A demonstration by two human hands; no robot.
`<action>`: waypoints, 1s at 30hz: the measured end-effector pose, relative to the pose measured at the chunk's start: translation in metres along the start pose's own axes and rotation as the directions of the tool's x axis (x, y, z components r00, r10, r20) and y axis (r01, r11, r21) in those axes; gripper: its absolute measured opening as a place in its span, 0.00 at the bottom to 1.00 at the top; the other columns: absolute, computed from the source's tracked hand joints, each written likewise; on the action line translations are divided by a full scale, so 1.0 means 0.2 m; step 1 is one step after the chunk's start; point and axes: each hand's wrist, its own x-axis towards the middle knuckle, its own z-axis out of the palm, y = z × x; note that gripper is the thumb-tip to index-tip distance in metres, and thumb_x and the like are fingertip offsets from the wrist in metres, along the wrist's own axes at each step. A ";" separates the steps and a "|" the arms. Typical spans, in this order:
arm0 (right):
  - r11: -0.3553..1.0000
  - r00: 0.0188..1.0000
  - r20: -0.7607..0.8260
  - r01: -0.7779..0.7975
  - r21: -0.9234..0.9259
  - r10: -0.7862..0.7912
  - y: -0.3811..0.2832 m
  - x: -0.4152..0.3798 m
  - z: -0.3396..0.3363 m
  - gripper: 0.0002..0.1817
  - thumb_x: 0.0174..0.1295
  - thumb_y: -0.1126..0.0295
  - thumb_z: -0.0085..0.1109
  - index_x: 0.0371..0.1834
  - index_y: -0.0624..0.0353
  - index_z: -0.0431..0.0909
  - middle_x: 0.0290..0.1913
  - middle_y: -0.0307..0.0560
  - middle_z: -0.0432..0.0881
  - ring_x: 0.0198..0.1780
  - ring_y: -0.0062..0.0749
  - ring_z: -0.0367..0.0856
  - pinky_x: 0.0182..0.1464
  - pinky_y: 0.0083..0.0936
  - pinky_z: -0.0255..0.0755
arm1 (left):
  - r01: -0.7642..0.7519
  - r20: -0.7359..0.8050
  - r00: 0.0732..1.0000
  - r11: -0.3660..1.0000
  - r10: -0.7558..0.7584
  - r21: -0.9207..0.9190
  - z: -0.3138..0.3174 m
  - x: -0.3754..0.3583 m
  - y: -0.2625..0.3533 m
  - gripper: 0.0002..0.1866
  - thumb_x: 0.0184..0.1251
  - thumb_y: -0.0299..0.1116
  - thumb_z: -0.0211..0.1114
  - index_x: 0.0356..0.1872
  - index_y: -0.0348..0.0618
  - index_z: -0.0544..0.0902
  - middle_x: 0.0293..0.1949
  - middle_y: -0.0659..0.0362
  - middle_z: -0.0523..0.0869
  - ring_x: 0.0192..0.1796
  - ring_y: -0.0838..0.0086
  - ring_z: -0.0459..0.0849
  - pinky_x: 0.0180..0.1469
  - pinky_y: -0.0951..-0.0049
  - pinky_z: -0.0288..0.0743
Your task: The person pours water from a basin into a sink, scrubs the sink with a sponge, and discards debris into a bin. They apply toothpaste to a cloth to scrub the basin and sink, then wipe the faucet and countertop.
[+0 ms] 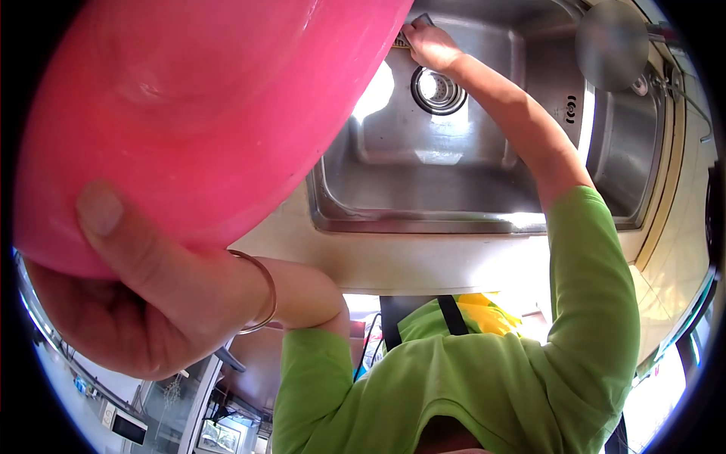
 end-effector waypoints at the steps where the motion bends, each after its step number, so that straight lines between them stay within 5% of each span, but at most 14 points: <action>1: 0.999 0.999 0.006 -0.035 0.018 0.035 0.00 0.03 -0.01 0.19 0.43 0.77 0.46 0.43 0.61 0.65 0.35 0.58 0.72 0.37 0.50 0.74 0.40 0.35 0.69 | -0.001 -0.004 1.000 1.000 0.001 -0.001 0.00 0.00 0.00 0.20 0.39 0.34 0.71 0.31 0.29 0.78 0.22 0.55 0.81 0.20 0.77 0.78 0.20 0.85 0.73; 3: 0.996 0.997 0.026 -0.077 0.041 0.076 -0.02 0.02 -0.03 0.19 0.44 0.76 0.47 0.44 0.59 0.66 0.37 0.57 0.72 0.39 0.50 0.73 0.42 0.35 0.69 | 0.001 -0.006 1.000 1.000 -0.001 -0.002 -0.01 0.01 0.00 0.20 0.38 0.34 0.71 0.31 0.29 0.78 0.21 0.55 0.81 0.19 0.77 0.78 0.20 0.85 0.72; 6: 0.916 0.969 -0.245 0.063 0.396 0.040 -0.17 -0.12 -0.17 0.17 0.45 0.70 0.54 0.40 0.59 0.67 0.36 0.56 0.72 0.39 0.50 0.72 0.41 0.35 0.68 | 0.007 -0.011 1.000 1.000 -0.007 0.008 -0.01 0.02 -0.01 0.20 0.38 0.35 0.71 0.30 0.30 0.78 0.21 0.56 0.81 0.19 0.77 0.77 0.20 0.85 0.72; 8: 0.928 0.948 -0.237 0.270 0.257 -0.210 -0.29 -0.22 -0.13 0.09 0.45 0.71 0.52 0.31 0.60 0.68 0.32 0.52 0.71 0.36 0.45 0.71 0.38 0.34 0.68 | 0.010 -0.018 1.000 1.000 -0.010 0.013 -0.01 0.03 0.00 0.20 0.38 0.35 0.71 0.30 0.30 0.78 0.21 0.56 0.80 0.18 0.78 0.77 0.20 0.85 0.72; 10: 0.919 0.924 -0.236 0.346 0.187 -0.300 -0.35 -0.20 0.11 0.10 0.44 0.70 0.51 0.32 0.58 0.70 0.32 0.49 0.72 0.37 0.44 0.71 0.39 0.33 0.68 | 0.014 -0.034 0.999 1.000 -0.014 0.009 -0.01 0.04 0.00 0.20 0.38 0.35 0.72 0.30 0.30 0.78 0.20 0.56 0.80 0.18 0.78 0.77 0.19 0.85 0.72; 11: 0.918 0.921 -0.270 0.340 0.203 -0.281 -0.37 -0.16 0.19 0.10 0.44 0.71 0.51 0.33 0.57 0.72 0.32 0.48 0.72 0.38 0.42 0.72 0.38 0.33 0.68 | 0.014 -0.042 0.999 1.000 -0.014 0.010 -0.02 0.05 0.00 0.20 0.38 0.35 0.72 0.29 0.30 0.78 0.20 0.56 0.80 0.18 0.78 0.77 0.19 0.85 0.72; 13: 0.931 0.982 -0.181 0.015 0.365 0.055 -0.43 -0.12 0.32 0.08 0.43 0.72 0.51 0.29 0.56 0.72 0.32 0.47 0.72 0.37 0.41 0.72 0.37 0.32 0.68 | 0.014 -0.069 0.998 1.000 -0.013 0.011 -0.01 0.07 0.00 0.20 0.37 0.35 0.72 0.29 0.30 0.79 0.20 0.56 0.80 0.18 0.78 0.77 0.19 0.85 0.72; 17: 0.880 0.939 -0.331 0.230 0.416 -0.089 -0.54 -0.31 0.45 0.06 0.41 0.72 0.52 0.25 0.57 0.71 0.30 0.46 0.72 0.35 0.41 0.72 0.36 0.30 0.68 | 0.023 -0.116 0.993 1.000 -0.022 0.009 0.00 0.12 0.02 0.19 0.37 0.35 0.72 0.28 0.30 0.79 0.19 0.56 0.80 0.17 0.78 0.77 0.18 0.85 0.71; 19: 0.819 0.944 -0.198 0.328 0.471 -0.264 -0.61 -0.38 0.41 0.04 0.39 0.74 0.52 0.22 0.58 0.71 0.28 0.46 0.73 0.33 0.41 0.73 0.35 0.31 0.68 | 0.024 -0.118 0.993 1.000 -0.023 0.001 0.03 0.13 0.01 0.19 0.37 0.35 0.72 0.28 0.30 0.79 0.19 0.56 0.80 0.17 0.78 0.77 0.18 0.86 0.71; 23: 0.789 0.937 -0.010 0.300 0.536 -0.349 -0.58 -0.46 0.36 0.06 0.38 0.75 0.53 0.23 0.59 0.72 0.28 0.47 0.72 0.32 0.41 0.72 0.34 0.31 0.68 | 0.078 -0.057 0.996 0.996 -0.075 0.046 0.04 0.10 0.06 0.18 0.38 0.34 0.71 0.30 0.32 0.79 0.19 0.56 0.80 0.17 0.78 0.77 0.18 0.87 0.71; 25: 0.784 0.930 0.163 0.172 0.597 -0.328 -0.49 -0.54 0.31 0.05 0.38 0.75 0.53 0.22 0.60 0.72 0.27 0.48 0.71 0.33 0.42 0.71 0.35 0.34 0.67 | 0.122 -0.045 0.992 0.989 -0.119 0.088 0.05 0.09 0.06 0.17 0.39 0.33 0.71 0.31 0.32 0.79 0.20 0.56 0.80 0.18 0.78 0.77 0.18 0.87 0.71; 27: 0.820 0.882 0.325 0.110 0.561 -0.340 -0.27 -0.67 0.23 0.04 0.40 0.75 0.53 0.22 0.61 0.72 0.28 0.50 0.71 0.35 0.44 0.71 0.36 0.34 0.66 | 0.009 0.043 0.999 0.999 -0.007 -0.047 0.05 0.10 0.02 0.18 0.41 0.33 0.69 0.33 0.32 0.78 0.21 0.55 0.81 0.19 0.77 0.79 0.20 0.88 0.72; 30: 0.849 0.823 0.523 -0.103 0.518 -0.219 -0.08 -0.87 0.00 0.07 0.40 0.75 0.53 0.26 0.59 0.75 0.30 0.52 0.72 0.38 0.43 0.71 0.41 0.34 0.65 | 0.089 0.036 0.996 0.979 -0.084 -0.183 0.10 0.09 0.07 0.18 0.42 0.34 0.69 0.34 0.32 0.78 0.23 0.54 0.81 0.20 0.75 0.80 0.21 0.86 0.74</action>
